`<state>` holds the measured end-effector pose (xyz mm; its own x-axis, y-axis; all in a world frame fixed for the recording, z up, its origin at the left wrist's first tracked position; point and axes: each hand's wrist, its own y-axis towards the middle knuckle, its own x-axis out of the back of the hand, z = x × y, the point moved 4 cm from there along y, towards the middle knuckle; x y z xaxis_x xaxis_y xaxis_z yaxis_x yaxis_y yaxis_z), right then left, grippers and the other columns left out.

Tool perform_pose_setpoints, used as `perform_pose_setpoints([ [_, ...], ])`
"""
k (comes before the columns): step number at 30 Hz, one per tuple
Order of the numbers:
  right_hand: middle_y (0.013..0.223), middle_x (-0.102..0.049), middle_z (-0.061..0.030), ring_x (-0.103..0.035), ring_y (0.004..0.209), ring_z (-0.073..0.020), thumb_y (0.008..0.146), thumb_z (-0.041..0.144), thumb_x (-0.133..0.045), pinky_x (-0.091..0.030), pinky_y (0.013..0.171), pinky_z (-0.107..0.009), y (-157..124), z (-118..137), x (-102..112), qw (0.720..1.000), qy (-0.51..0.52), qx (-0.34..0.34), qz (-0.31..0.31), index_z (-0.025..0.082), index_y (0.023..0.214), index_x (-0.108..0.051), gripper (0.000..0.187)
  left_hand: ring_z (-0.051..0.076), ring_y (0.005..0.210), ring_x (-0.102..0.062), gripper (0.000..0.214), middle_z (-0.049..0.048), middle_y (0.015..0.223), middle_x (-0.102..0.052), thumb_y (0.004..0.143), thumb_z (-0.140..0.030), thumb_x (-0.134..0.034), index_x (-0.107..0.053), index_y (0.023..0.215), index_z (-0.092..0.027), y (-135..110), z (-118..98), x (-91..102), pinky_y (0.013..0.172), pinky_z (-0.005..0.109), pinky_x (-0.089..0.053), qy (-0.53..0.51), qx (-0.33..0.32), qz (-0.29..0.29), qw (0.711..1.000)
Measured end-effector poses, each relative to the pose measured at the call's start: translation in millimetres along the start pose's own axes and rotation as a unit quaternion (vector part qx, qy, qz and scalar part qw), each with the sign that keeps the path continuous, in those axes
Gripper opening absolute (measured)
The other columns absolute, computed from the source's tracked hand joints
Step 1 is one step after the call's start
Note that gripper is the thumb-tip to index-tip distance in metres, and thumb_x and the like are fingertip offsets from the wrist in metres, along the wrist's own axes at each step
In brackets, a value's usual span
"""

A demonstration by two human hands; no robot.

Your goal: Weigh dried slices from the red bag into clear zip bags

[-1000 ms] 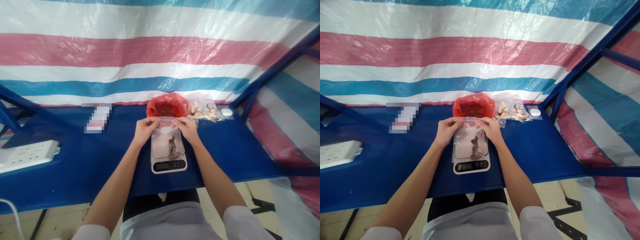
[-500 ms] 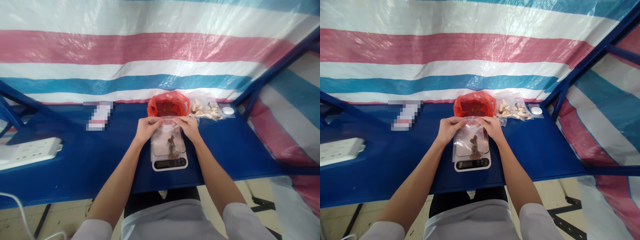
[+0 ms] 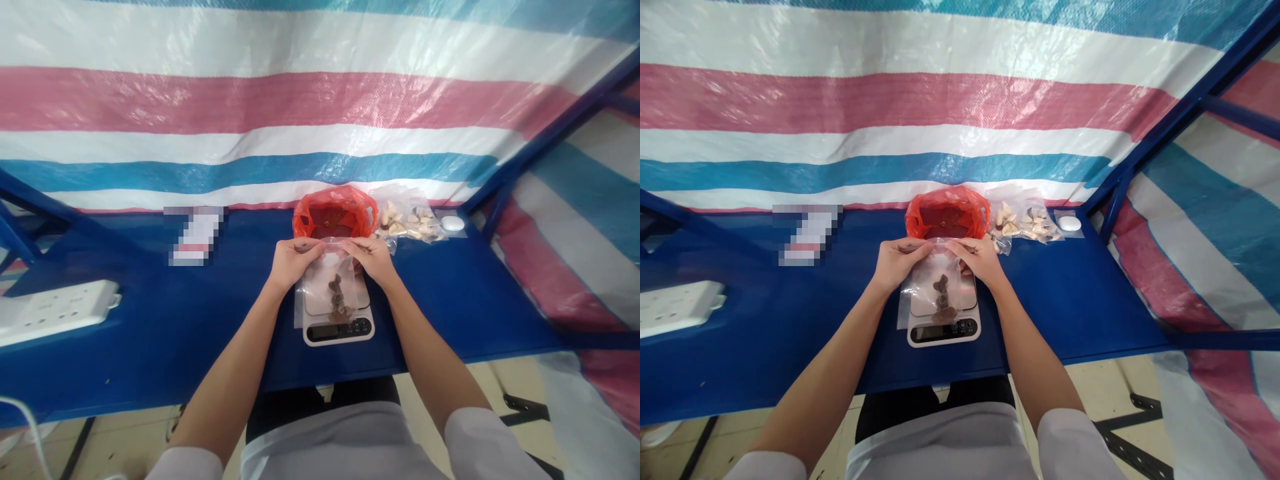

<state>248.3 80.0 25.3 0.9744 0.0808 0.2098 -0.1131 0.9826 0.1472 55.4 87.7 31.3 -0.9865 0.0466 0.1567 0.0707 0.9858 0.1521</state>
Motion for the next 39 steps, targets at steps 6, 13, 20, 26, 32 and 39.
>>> perform_pose_setpoints([
  [6,0.072,-0.076,-0.0026,-0.064,0.052,-0.0144,0.083,0.054,-0.066,-0.054,0.049,-0.026,3,-3,6,0.999,0.033,0.026,-0.022,0.020,0.079,-0.078,0.036,0.016,0.064,-0.067,0.031,0.0054,0.073,-0.076,0.074,-0.044,-0.079,-0.080,0.087,-0.016,2,1,9.9,0.067,0.027,-0.054,-0.044,-0.004,0.003,0.999],
  [13,0.074,-0.075,-0.0038,-0.069,0.061,-0.0195,0.077,0.061,-0.069,-0.055,0.048,-0.028,8,-9,10,0.992,0.091,-0.009,-0.087,0.021,0.088,-0.075,0.042,0.014,0.062,-0.064,0.026,0.0025,0.069,-0.074,0.076,-0.043,-0.078,-0.078,0.075,-0.017,1,-1,10.3,0.065,0.025,-0.053,-0.057,-0.028,-0.002,0.998],
  [20,0.075,-0.073,-0.0018,-0.068,0.062,-0.0182,0.078,0.063,-0.067,-0.052,0.048,-0.026,2,-3,16,0.990,0.123,-0.029,-0.053,0.023,0.081,-0.069,0.041,0.012,0.050,-0.059,0.033,0.0006,0.068,-0.071,0.076,-0.048,-0.075,-0.076,0.077,-0.016,2,-16,-13.3,0.049,0.023,-0.049,-0.096,0.013,-0.069,0.993],
  [26,0.084,-0.074,-0.0013,-0.066,0.068,-0.0147,0.077,0.051,-0.074,-0.051,0.054,-0.023,-21,10,43,0.991,0.129,-0.013,-0.032,0.021,0.103,-0.071,0.040,0.015,0.061,-0.065,0.033,0.0037,0.072,-0.072,0.075,-0.049,-0.074,-0.073,0.077,-0.016,17,-37,-39.3,0.059,0.026,-0.055,-0.133,0.007,-0.117,0.984],
  [32,0.078,-0.072,-0.0013,-0.063,0.056,-0.0137,0.068,0.050,-0.079,-0.045,0.043,-0.022,-15,-2,83,0.989,0.125,-0.063,-0.049,0.019,0.099,-0.071,0.045,0.017,0.078,-0.069,0.037,0.0066,0.090,-0.073,0.077,-0.046,-0.072,-0.071,0.095,-0.015,52,-49,-81.3,0.075,0.032,-0.059,-0.141,-0.025,-0.057,0.988],
  [39,0.067,-0.069,-0.0011,-0.058,0.051,-0.0140,0.069,0.050,-0.072,-0.042,0.045,-0.024,27,-1,154,0.989,0.010,-0.012,-0.149,0.016,0.085,-0.069,0.037,0.021,0.107,-0.065,0.024,0.0103,0.115,-0.067,0.089,-0.030,-0.057,-0.065,0.108,-0.018,45,-77,-109.4,0.098,0.038,-0.052,0.098,-0.262,-0.029,0.960],
])
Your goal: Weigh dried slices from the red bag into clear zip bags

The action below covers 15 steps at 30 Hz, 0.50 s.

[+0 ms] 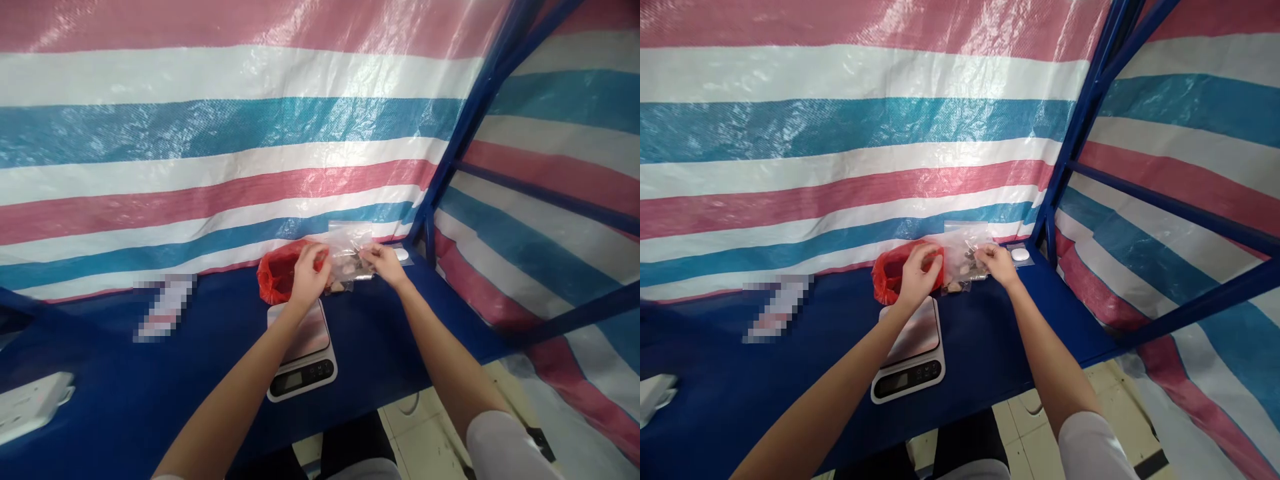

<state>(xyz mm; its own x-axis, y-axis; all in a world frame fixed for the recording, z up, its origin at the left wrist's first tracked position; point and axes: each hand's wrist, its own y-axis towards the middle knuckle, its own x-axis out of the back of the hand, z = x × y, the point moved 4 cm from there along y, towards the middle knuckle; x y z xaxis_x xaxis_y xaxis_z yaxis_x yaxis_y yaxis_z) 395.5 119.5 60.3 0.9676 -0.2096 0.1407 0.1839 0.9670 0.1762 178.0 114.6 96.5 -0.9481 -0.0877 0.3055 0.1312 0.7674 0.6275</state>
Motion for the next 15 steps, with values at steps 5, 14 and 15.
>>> perform_pose_setpoints([
  [5,0.072,-0.074,-0.0026,-0.065,0.060,-0.0152,0.080,0.031,-0.064,-0.049,0.064,-0.026,38,14,10,0.974,-0.221,0.060,0.003,0.016,0.093,-0.075,0.023,0.026,0.123,-0.059,0.030,0.0135,0.127,-0.063,0.090,-0.023,-0.053,-0.065,0.117,-0.017,-10,-9,-34.8,0.109,0.040,-0.047,0.162,-0.151,0.191,0.956],
  [14,0.111,-0.075,-0.0118,-0.070,0.099,-0.0264,0.088,0.030,-0.059,-0.051,0.087,-0.035,47,28,8,0.873,-0.488,0.010,-0.014,0.019,0.121,-0.070,0.037,0.029,0.131,-0.055,0.040,0.0171,0.142,-0.056,0.091,-0.021,-0.050,-0.060,0.129,-0.015,-22,12,-64.5,0.111,0.043,-0.047,0.278,-0.194,0.278,0.899],
  [15,0.119,-0.072,-0.0124,-0.069,0.103,-0.0286,0.089,0.031,-0.058,-0.052,0.087,-0.037,43,31,8,0.858,-0.511,0.016,-0.034,0.019,0.125,-0.068,0.039,0.029,0.131,-0.055,0.040,0.0173,0.142,-0.055,0.091,-0.021,-0.050,-0.059,0.130,-0.015,-23,14,-65.0,0.111,0.043,-0.046,0.285,-0.194,0.278,0.897],
])
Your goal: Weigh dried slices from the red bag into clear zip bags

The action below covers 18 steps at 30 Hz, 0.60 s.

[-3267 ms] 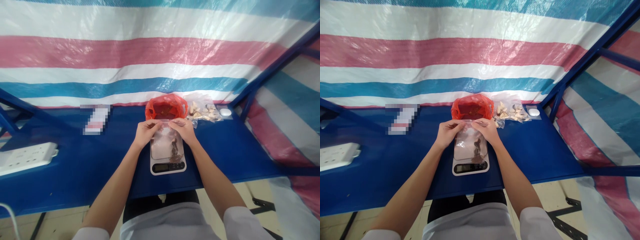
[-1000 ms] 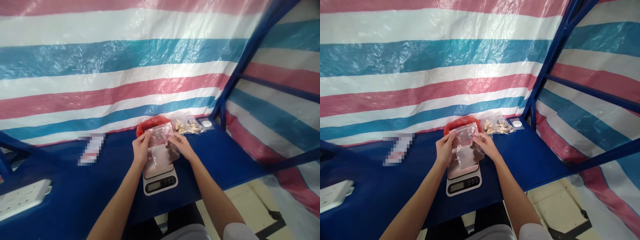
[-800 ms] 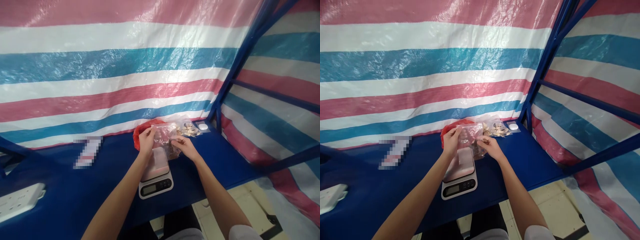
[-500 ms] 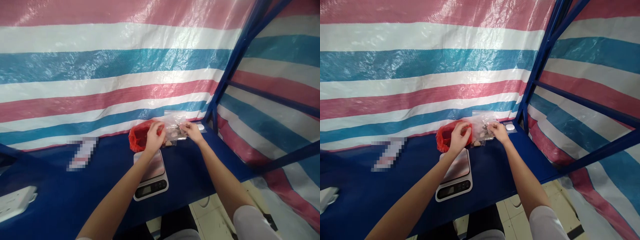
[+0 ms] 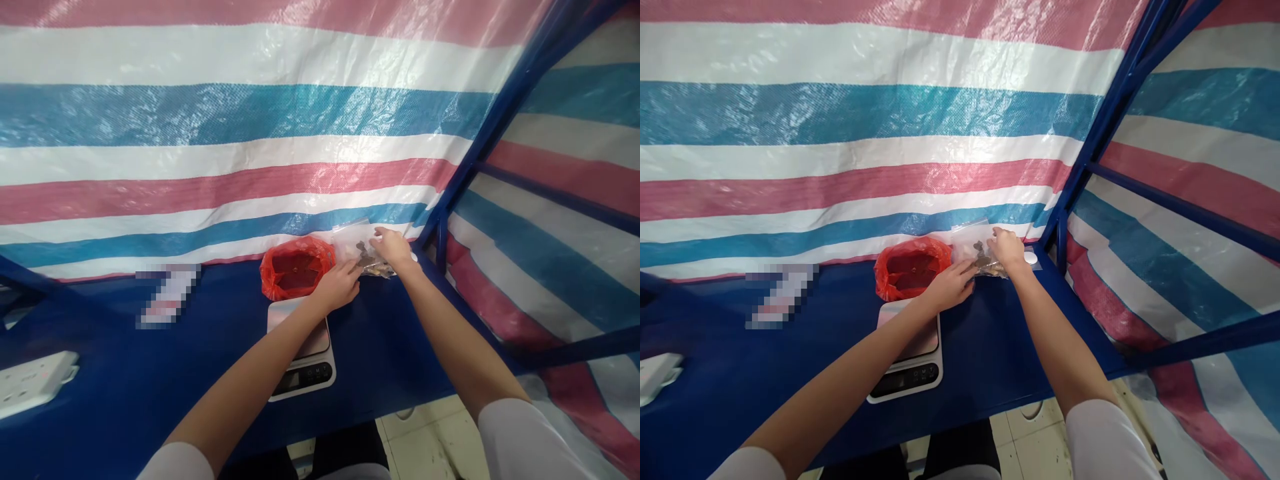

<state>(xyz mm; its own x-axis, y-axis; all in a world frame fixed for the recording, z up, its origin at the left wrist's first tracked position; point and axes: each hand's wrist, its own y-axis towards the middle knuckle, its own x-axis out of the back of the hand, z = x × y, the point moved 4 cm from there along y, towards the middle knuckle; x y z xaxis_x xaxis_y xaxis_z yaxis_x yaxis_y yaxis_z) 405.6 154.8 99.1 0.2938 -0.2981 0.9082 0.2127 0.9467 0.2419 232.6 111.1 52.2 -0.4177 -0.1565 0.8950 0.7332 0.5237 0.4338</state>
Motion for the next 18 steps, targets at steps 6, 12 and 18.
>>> perform_pose_setpoints([
  [6,0.140,-0.060,-0.0099,-0.064,0.114,-0.0292,0.096,0.031,-0.046,-0.051,0.091,-0.039,-34,16,0,0.979,-0.082,0.155,-0.099,0.021,0.125,-0.067,0.037,0.030,0.134,-0.052,0.042,0.0233,0.144,-0.053,0.093,-0.020,-0.044,-0.056,0.131,-0.006,-3,2,-12.0,0.113,0.042,-0.045,0.007,0.000,0.003,1.000],
  [12,0.133,-0.066,-0.0108,-0.061,0.121,-0.0282,0.097,0.028,-0.048,-0.042,0.107,-0.044,-42,15,-29,0.962,-0.083,0.246,-0.085,0.018,0.124,-0.068,0.035,0.028,0.136,-0.051,0.046,0.0206,0.145,-0.053,0.092,-0.019,-0.044,-0.051,0.137,-0.009,-1,6,-19.9,0.115,0.042,-0.043,0.014,0.010,-0.004,1.000],
  [18,0.134,-0.065,-0.0081,-0.061,0.122,-0.0286,0.097,0.030,-0.048,-0.043,0.107,-0.046,-40,10,-27,0.973,-0.059,0.206,-0.080,0.021,0.123,-0.069,0.034,0.028,0.132,-0.054,0.040,0.0186,0.139,-0.058,0.093,-0.021,-0.046,-0.058,0.130,-0.010,-8,-2,-4.0,0.113,0.042,-0.045,0.012,0.007,-0.033,0.999],
])
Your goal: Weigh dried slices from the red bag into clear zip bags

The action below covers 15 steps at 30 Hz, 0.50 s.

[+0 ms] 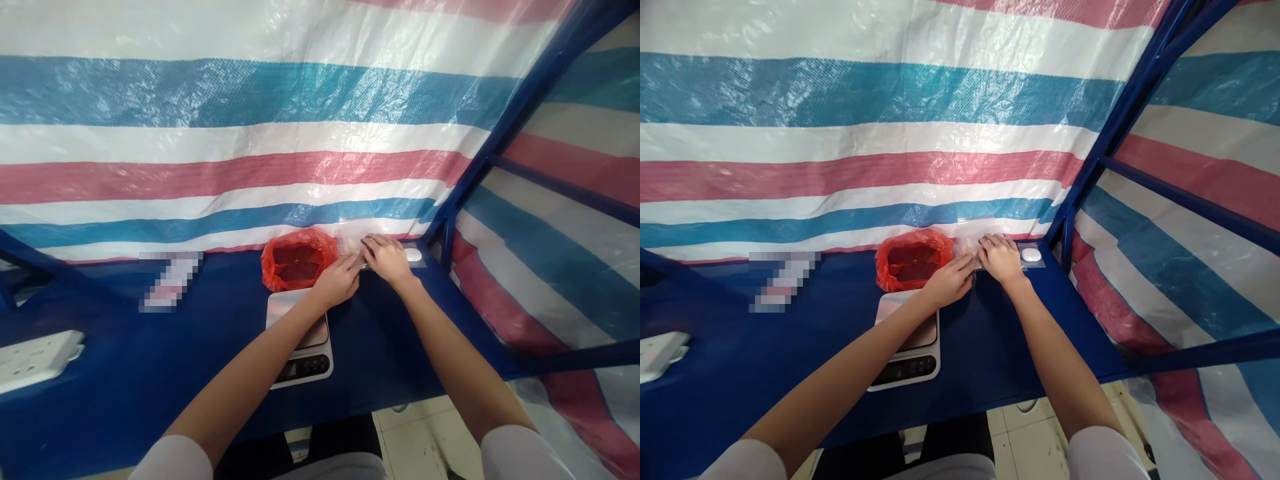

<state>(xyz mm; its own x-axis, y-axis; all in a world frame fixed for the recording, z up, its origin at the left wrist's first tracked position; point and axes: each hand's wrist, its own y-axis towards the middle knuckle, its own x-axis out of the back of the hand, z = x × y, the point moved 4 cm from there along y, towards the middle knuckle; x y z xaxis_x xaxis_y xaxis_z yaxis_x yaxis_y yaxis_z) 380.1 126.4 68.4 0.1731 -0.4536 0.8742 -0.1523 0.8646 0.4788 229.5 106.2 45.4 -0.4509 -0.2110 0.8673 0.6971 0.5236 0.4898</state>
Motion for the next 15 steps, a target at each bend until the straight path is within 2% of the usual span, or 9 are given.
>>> perform_pose_setpoints([
  [4,0.136,-0.064,-0.0079,-0.059,0.124,-0.0288,0.096,0.029,-0.050,-0.043,0.107,-0.047,-16,9,15,0.999,0.029,0.000,-0.040,0.021,0.121,-0.070,0.033,0.027,0.127,-0.058,0.033,0.0154,0.132,-0.064,0.094,-0.020,-0.046,-0.065,0.120,-0.014,-20,-6,26.0,0.110,0.042,-0.048,-0.016,0.007,-0.052,0.999],
  [9,0.130,-0.067,-0.0085,-0.061,0.121,-0.0251,0.097,0.029,-0.048,-0.044,0.105,-0.041,-63,49,24,0.991,0.077,0.018,-0.105,0.022,0.116,-0.072,0.030,0.025,0.116,-0.063,0.027,0.0103,0.122,-0.069,0.095,-0.024,-0.050,-0.068,0.114,-0.020,-63,3,68.6,0.102,0.044,-0.052,-0.015,0.071,-0.090,0.993],
  [12,0.126,-0.069,-0.0070,-0.062,0.119,-0.0227,0.097,0.026,-0.048,-0.045,0.104,-0.038,-90,76,14,0.989,0.109,0.034,-0.094,0.023,0.115,-0.072,0.030,0.024,0.116,-0.063,0.027,0.0099,0.121,-0.070,0.094,-0.025,-0.050,-0.068,0.114,-0.019,-98,17,94.6,0.103,0.042,-0.050,-0.003,0.114,-0.123,0.986],
  [15,0.125,-0.069,-0.0071,-0.062,0.118,-0.0232,0.095,0.026,-0.050,-0.047,0.102,-0.039,-106,89,-2,0.991,0.123,0.033,-0.049,0.023,0.114,-0.072,0.029,0.024,0.114,-0.064,0.028,0.0096,0.119,-0.071,0.095,-0.029,-0.050,-0.068,0.114,-0.019,-140,38,111.0,0.102,0.041,-0.049,0.019,0.183,-0.137,0.973],
])
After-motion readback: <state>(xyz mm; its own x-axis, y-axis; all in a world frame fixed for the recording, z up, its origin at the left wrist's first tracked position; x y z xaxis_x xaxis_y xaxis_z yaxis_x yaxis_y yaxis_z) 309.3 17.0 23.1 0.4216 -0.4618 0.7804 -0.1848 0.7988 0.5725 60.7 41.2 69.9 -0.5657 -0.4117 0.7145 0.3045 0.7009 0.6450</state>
